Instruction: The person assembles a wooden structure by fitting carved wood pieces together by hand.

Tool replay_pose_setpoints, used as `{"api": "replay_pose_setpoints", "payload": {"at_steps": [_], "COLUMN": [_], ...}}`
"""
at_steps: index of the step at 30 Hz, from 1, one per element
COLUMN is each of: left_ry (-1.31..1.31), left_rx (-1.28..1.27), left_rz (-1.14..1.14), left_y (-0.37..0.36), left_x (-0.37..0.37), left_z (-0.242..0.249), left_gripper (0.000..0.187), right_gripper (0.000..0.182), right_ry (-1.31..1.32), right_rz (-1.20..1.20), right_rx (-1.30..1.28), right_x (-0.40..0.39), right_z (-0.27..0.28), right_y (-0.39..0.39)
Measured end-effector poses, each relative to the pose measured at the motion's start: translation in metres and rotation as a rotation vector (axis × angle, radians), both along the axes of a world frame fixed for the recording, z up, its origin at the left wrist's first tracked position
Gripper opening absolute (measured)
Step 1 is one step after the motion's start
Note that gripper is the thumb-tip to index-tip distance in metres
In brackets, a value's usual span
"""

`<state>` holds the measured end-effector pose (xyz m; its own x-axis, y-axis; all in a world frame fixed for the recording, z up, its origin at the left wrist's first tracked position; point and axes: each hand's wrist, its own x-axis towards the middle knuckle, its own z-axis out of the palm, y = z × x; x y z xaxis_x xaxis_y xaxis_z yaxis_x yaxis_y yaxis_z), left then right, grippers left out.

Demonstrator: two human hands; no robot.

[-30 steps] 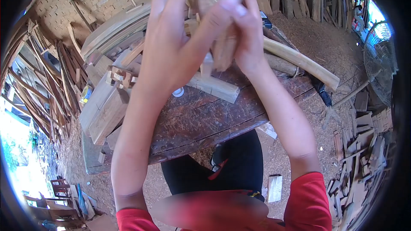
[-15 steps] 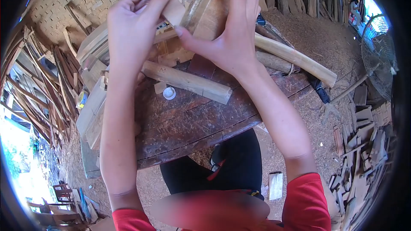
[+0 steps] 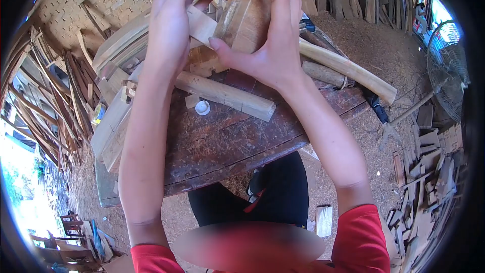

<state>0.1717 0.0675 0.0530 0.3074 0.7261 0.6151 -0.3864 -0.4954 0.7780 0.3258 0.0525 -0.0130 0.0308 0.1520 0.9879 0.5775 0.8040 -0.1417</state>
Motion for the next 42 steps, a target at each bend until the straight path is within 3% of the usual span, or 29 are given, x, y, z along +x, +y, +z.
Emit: {"api": "replay_pose_setpoints", "payload": {"at_steps": [4, 6, 9, 15, 18, 24, 33, 34, 36, 38, 40, 42], "left_ry": [0.093, 0.096, 0.068, 0.019, 0.025, 0.009, -0.024, 0.023, 0.118, -0.062, -0.096, 0.012], "left_rx": [0.043, 0.057, 0.102, 0.026, 0.027, -0.096, 0.018, 0.047, 0.104, -0.110, -0.140, 0.006], "left_rz": [0.252, 0.258, 0.055, 0.284, 0.266, 0.292, 0.148, 0.219, 0.361, 0.300, 0.297, 0.361], "left_y": [-0.015, -0.010, 0.005, -0.003, 0.002, 0.003, 0.006, 0.006, 0.005, -0.001, -0.003, -0.002], "left_x": [0.018, 0.015, 0.001, 0.021, 0.016, 0.017, 0.010, 0.010, 0.011, 0.013, 0.014, 0.007], "left_z": [-0.003, -0.005, -0.003, -0.007, -0.007, -0.002, -0.011, -0.011, -0.006, 0.001, 0.000, -0.012], "left_gripper": [0.038, 0.036, 0.031, 0.021, 0.019, 0.020, 0.029, 0.031, 0.036, 0.037, 0.042, 0.056], "right_gripper": [0.091, 0.091, 0.091, 0.091, 0.091, 0.090, 0.089, 0.089, 0.087, 0.080, 0.076, 0.071], "right_ry": [-0.008, 0.000, -0.003, -0.009, -0.006, 0.002, 0.027, 0.038, 0.141, 0.350, 0.512, 0.529], "right_rz": [-0.032, -0.033, -0.030, -0.010, 0.025, 0.025, 0.034, 0.027, 0.153, 0.402, 0.610, 0.754], "right_rx": [0.064, 0.032, 0.014, 0.069, 0.053, 0.039, 0.017, 0.013, -0.062, -0.231, -0.364, -0.358], "right_x": [0.003, 0.003, 0.004, 0.004, 0.002, 0.002, 0.002, 0.003, 0.007, 0.006, 0.004, 0.009], "right_z": [-0.002, -0.003, -0.003, -0.002, 0.000, -0.002, -0.003, -0.005, -0.006, -0.004, 0.003, 0.001], "right_y": [0.005, 0.004, 0.002, 0.005, 0.001, 0.002, 0.005, 0.008, 0.017, 0.010, 0.004, 0.013]}}
